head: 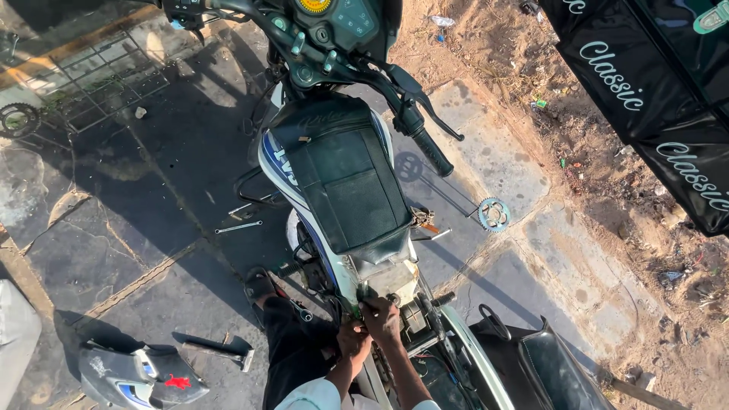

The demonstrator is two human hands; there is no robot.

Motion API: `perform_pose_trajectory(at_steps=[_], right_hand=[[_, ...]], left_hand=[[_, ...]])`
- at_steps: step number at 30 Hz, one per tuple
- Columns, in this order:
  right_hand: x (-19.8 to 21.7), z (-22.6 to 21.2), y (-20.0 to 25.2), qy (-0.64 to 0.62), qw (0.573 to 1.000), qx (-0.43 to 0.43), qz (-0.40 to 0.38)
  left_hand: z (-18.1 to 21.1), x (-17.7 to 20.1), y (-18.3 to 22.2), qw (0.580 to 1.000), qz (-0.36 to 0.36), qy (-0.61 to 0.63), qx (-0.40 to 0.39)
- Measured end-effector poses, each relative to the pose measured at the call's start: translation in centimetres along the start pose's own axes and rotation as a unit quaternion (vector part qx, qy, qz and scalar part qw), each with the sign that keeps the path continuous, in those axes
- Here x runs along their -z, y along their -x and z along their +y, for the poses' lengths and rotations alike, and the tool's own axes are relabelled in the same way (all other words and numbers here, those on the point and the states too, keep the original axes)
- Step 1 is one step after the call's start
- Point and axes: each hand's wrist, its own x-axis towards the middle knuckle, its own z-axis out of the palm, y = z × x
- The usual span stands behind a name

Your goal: The recorder is seen working on the internal components of a motorcycle, specifically adjusting parts near the seat area.

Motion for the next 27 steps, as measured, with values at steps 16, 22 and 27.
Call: perform_pose_trajectory(at_steps=[16, 22, 27], right_hand=[[1.1, -2.7, -4.1, 0.252, 0.932, -0.091, -0.244], [-0.9, 0.1, -2.2, 0.304, 0.943, -0.022, -0.136], [-2.2, 0.3, -0.5, 0.282, 0.956, -0.077, -0.035]], left_hand=[[7.7, 0.2, 1.6, 0.980, -0.046, -0.054, 0.186], [3.5, 0.0, 0.9, 0.990, -0.052, -0.076, 0.111], [-1.4, -0.6, -0.6, 0.998, -0.022, -0.023, 0.055]])
